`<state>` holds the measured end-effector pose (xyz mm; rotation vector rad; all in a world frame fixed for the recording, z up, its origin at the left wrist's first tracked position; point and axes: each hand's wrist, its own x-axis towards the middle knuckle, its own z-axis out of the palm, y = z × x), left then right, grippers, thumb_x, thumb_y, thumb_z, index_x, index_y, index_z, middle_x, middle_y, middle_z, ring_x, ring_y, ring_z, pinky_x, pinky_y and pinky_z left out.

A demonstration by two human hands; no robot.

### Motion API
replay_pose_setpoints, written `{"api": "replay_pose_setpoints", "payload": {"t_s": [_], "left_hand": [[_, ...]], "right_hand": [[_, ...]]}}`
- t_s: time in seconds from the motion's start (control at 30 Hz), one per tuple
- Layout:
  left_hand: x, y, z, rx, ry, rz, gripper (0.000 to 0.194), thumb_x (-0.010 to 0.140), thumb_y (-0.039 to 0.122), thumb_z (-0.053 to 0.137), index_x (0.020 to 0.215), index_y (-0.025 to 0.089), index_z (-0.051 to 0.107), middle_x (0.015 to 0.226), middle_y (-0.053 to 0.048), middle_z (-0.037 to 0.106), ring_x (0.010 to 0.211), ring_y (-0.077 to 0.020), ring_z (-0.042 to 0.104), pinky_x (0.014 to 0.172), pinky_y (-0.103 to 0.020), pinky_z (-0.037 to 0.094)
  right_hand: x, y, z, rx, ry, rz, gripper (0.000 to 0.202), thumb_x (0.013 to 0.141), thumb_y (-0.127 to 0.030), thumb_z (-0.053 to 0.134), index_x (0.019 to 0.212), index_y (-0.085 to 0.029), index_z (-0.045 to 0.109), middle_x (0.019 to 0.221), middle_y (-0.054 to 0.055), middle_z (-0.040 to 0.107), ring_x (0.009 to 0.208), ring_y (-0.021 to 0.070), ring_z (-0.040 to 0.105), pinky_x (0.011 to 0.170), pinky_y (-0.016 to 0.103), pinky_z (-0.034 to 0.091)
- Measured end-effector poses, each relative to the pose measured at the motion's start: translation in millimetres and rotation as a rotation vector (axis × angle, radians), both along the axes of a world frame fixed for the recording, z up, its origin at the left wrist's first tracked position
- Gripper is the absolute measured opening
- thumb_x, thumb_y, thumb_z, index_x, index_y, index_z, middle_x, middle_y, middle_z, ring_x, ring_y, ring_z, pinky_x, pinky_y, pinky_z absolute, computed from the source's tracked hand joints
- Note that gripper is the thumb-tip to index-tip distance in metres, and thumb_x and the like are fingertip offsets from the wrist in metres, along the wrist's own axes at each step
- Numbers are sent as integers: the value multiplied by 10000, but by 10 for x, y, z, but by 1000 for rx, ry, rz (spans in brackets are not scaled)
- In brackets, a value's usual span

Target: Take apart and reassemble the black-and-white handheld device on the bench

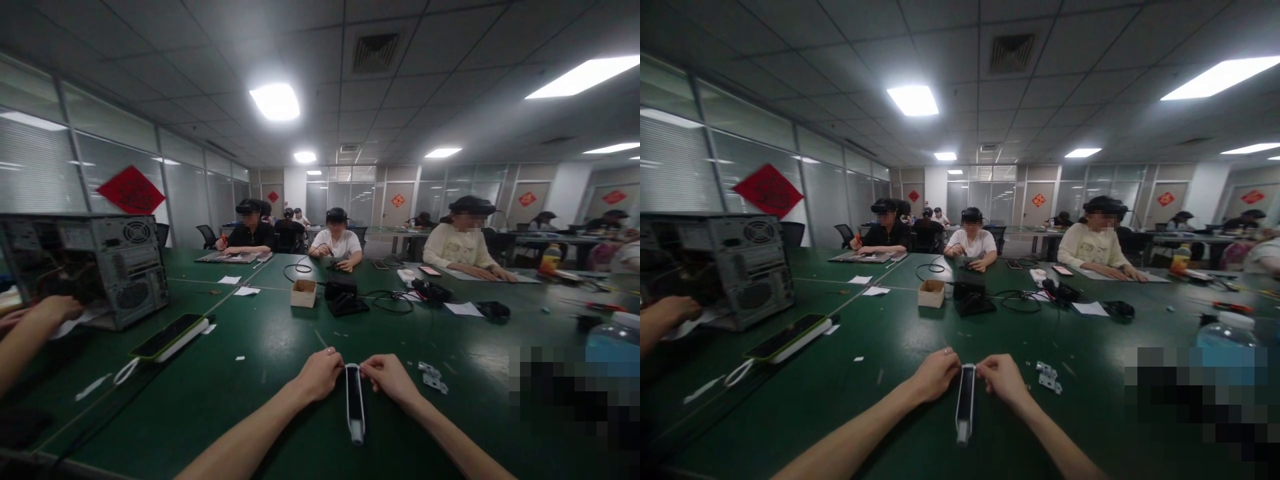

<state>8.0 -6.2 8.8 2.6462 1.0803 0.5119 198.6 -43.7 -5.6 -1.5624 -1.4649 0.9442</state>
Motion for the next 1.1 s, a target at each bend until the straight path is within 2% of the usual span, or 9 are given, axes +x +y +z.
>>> {"api": "replay_pose_setpoints", "payload": {"t_s": [0.1,0.23,0.37,0.43,0.87,1.1], "left_hand": [[-11,19,-15,-2,-14,-10,181,879,192,417,891,182,598,931,-35,581,842,-151,555,739,-246,417],[-21,37,-17,-3,-4,-29,172,880,201,419,899,182,589,935,-36,575,841,-152,550,740,-252,418],[-18,53,-4,-8,6,-36,178,877,199,418,910,177,592,939,-41,575,851,-153,546,745,-254,421],[-16,65,-6,-14,4,-47,177,876,195,418,908,177,591,937,-41,576,849,-152,545,750,-256,424],[-15,58,5,-15,-12,-63,163,872,188,435,911,177,593,930,-38,578,852,-153,544,745,-255,429],[-17,69,-17,3,-15,-74,162,879,196,435,907,180,594,921,-36,580,858,-152,552,759,-249,426]], "right_hand": [[13,-5,19,33,-52,27,195,801,-264,538,760,-119,662,708,37,673,434,69,503,408,172,358],[48,-89,152,79,-185,114,242,825,-336,528,846,-140,670,802,41,682,475,87,532,426,190,386],[106,-170,296,181,-338,206,240,801,-352,581,936,-178,677,892,39,683,738,145,610,617,216,457],[127,-184,326,214,-403,214,260,776,-317,617,993,-182,664,898,37,680,786,156,603,675,232,452],[185,-118,191,282,-435,232,200,820,-295,561,950,-188,669,898,29,681,794,158,606,704,245,453],[195,-121,195,302,-451,238,215,824,-299,561,973,-184,665,911,37,683,814,164,612,725,251,455]]}}
